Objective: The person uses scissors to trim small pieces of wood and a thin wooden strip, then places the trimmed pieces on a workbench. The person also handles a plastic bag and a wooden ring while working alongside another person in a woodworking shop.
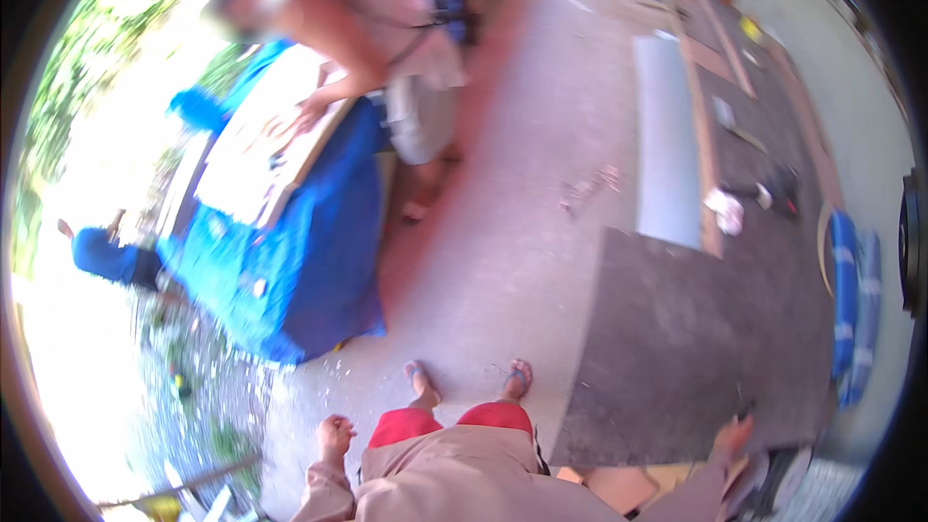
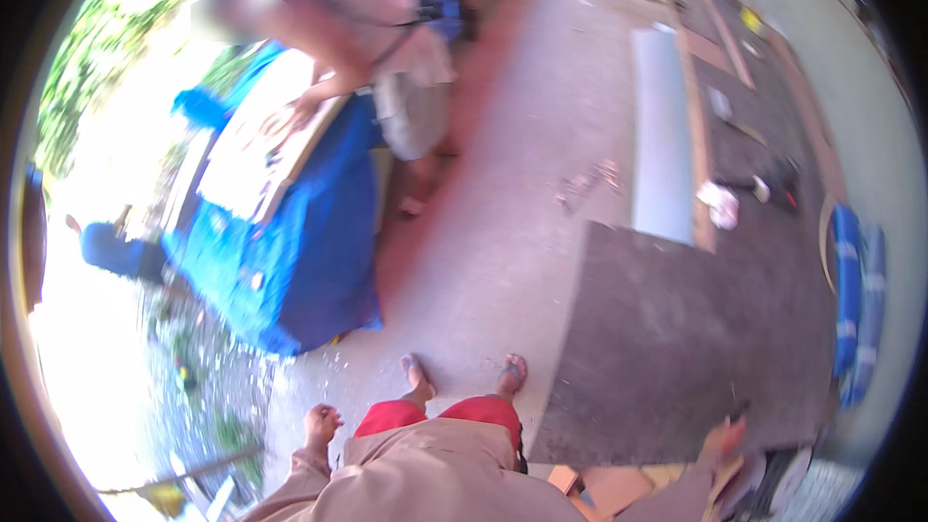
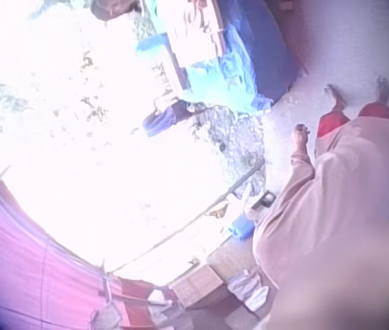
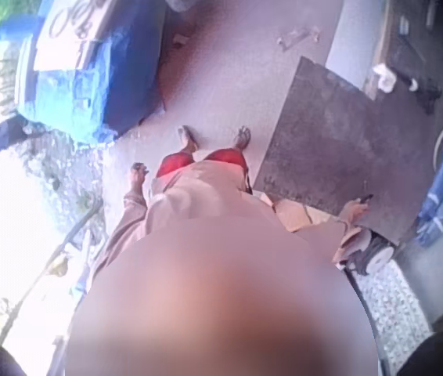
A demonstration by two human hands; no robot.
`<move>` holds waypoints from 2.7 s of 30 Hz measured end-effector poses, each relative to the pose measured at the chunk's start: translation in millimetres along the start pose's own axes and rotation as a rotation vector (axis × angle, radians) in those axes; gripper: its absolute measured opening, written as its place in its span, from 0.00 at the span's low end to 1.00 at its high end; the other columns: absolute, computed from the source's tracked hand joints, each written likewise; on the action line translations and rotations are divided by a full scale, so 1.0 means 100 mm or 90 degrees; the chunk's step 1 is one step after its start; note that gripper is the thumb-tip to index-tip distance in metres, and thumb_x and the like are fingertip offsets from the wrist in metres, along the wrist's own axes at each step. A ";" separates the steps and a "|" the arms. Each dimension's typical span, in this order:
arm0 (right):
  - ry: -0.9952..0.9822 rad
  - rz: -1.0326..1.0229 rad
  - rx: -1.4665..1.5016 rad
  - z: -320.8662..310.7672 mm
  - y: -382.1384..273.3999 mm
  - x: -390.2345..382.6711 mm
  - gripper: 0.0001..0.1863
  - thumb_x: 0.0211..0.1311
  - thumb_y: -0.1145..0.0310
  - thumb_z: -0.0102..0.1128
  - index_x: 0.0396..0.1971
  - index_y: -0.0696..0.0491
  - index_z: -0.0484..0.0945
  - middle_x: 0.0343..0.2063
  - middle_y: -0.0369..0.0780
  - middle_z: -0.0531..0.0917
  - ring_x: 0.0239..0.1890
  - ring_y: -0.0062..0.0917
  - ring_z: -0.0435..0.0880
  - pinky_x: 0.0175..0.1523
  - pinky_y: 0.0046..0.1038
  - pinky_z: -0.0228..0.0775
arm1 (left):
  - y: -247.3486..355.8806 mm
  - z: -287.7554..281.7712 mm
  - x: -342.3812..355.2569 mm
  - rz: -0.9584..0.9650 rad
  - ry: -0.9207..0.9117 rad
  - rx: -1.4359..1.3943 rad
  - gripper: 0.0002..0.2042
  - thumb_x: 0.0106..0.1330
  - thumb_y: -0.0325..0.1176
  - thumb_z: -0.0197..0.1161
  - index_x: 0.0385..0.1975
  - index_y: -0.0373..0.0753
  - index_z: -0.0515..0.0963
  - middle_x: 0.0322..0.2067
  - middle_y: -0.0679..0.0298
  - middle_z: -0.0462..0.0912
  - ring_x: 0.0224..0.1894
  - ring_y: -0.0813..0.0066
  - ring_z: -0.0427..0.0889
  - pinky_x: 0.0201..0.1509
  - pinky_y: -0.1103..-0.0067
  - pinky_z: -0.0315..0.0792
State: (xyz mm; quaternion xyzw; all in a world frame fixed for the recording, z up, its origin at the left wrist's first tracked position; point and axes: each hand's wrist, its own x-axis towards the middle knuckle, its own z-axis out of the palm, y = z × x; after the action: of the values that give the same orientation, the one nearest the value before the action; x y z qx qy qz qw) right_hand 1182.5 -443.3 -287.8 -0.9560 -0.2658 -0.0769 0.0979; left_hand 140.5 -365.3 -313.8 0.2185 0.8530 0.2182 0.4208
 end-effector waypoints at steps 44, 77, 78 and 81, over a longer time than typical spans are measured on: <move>-0.831 -1.177 0.286 0.87 -11.21 -10.25 0.35 0.68 0.71 0.65 0.74 0.44 0.66 0.56 0.57 0.73 0.58 0.59 0.75 0.62 0.57 0.73 | -0.57 -0.65 -0.88 -0.410 0.455 -0.423 0.08 0.73 0.29 0.69 0.43 0.31 0.86 0.31 0.59 0.90 0.33 0.72 0.87 0.38 0.74 0.81; -0.797 -0.742 0.692 -2.68 -10.22 -8.96 0.08 0.69 0.73 0.76 0.41 0.59 0.85 0.35 0.39 0.90 0.38 0.17 0.88 0.43 0.26 0.82 | 1.95 -4.64 1.86 0.399 -0.004 -0.336 0.07 0.75 0.26 0.72 0.48 0.30 0.87 0.37 0.61 0.92 0.40 0.79 0.88 0.44 0.79 0.82; -0.805 -0.698 0.705 -2.73 -10.22 -8.87 0.05 0.71 0.77 0.73 0.41 0.61 0.85 0.36 0.39 0.91 0.40 0.17 0.89 0.46 0.24 0.84 | 2.08 -4.59 1.82 0.421 -0.001 -0.378 0.07 0.74 0.25 0.72 0.46 0.31 0.87 0.38 0.60 0.93 0.41 0.78 0.90 0.45 0.79 0.82; -0.674 -0.703 0.825 -2.87 -10.18 -8.58 0.07 0.67 0.78 0.74 0.42 0.61 0.86 0.36 0.42 0.92 0.39 0.25 0.94 0.42 0.27 0.87 | 2.48 -4.39 1.71 0.428 -0.018 -0.396 0.06 0.73 0.25 0.73 0.45 0.30 0.87 0.37 0.62 0.92 0.40 0.80 0.89 0.46 0.81 0.82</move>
State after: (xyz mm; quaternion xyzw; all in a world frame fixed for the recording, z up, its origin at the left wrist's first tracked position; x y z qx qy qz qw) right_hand -103.8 -76.9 -31.4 -0.3717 -0.6724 0.4835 0.4194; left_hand -263.4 -152.5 -40.7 0.3491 0.6231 0.5854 0.3836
